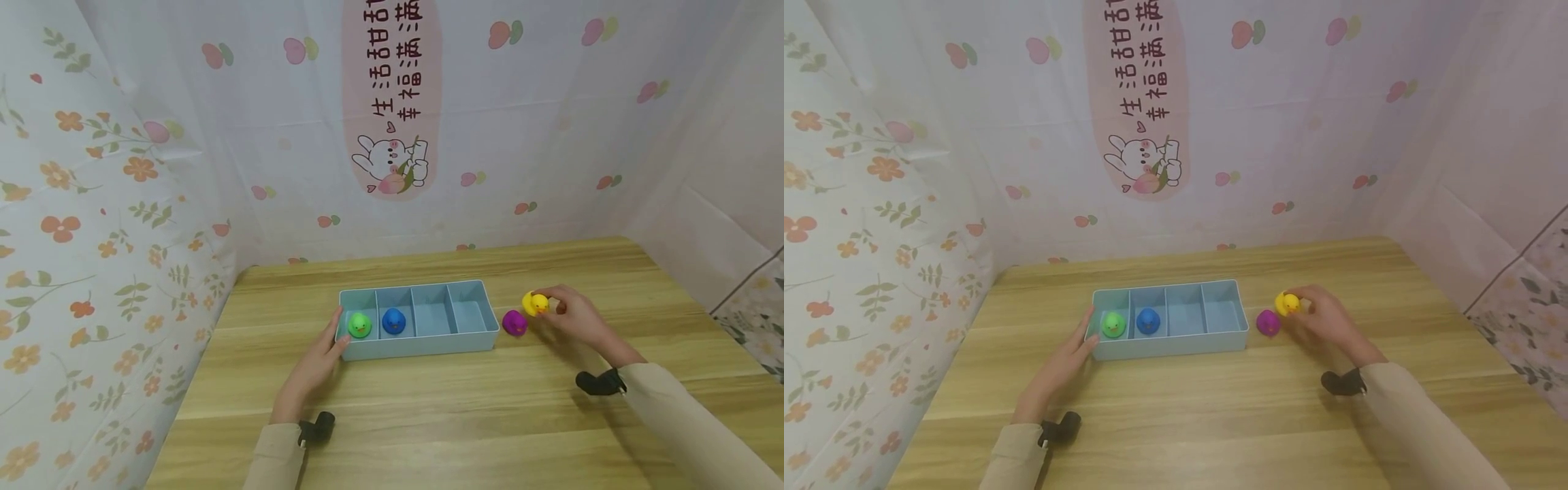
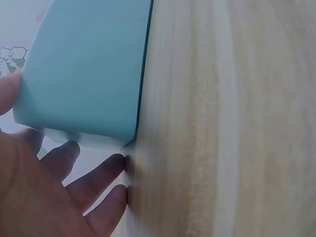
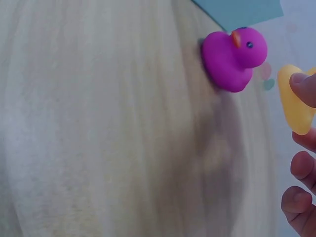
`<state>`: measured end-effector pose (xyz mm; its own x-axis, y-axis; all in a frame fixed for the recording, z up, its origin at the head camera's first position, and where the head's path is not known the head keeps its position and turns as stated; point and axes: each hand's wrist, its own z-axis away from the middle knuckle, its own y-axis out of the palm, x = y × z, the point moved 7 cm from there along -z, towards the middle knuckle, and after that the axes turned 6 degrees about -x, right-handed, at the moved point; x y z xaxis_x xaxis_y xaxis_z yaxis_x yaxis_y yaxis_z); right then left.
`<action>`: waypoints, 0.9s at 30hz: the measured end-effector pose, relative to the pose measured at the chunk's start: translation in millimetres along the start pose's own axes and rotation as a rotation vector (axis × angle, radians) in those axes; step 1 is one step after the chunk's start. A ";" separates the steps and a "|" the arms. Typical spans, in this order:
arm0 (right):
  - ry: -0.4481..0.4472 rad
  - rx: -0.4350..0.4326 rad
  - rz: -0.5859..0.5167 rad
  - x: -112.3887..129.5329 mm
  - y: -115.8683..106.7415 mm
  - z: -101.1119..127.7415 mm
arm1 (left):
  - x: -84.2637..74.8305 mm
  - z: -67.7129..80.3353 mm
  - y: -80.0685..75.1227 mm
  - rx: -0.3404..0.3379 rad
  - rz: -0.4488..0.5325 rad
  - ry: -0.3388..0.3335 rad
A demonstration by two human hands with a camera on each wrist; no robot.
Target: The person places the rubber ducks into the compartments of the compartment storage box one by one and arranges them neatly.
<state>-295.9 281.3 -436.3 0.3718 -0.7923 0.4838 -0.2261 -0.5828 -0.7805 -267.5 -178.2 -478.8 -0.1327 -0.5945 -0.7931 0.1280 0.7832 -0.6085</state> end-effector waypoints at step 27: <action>0.014 0.029 0.013 29.7 5.5 -15.7 | -0.9 0.6 -1.0 -0.004 -0.013 -0.012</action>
<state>-300.2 251.7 -420.0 0.3567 -0.8024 0.4784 -0.2048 -0.5668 -0.7980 -266.9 -178.5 -477.5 -0.1224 -0.6070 -0.7852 0.1223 0.7759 -0.6189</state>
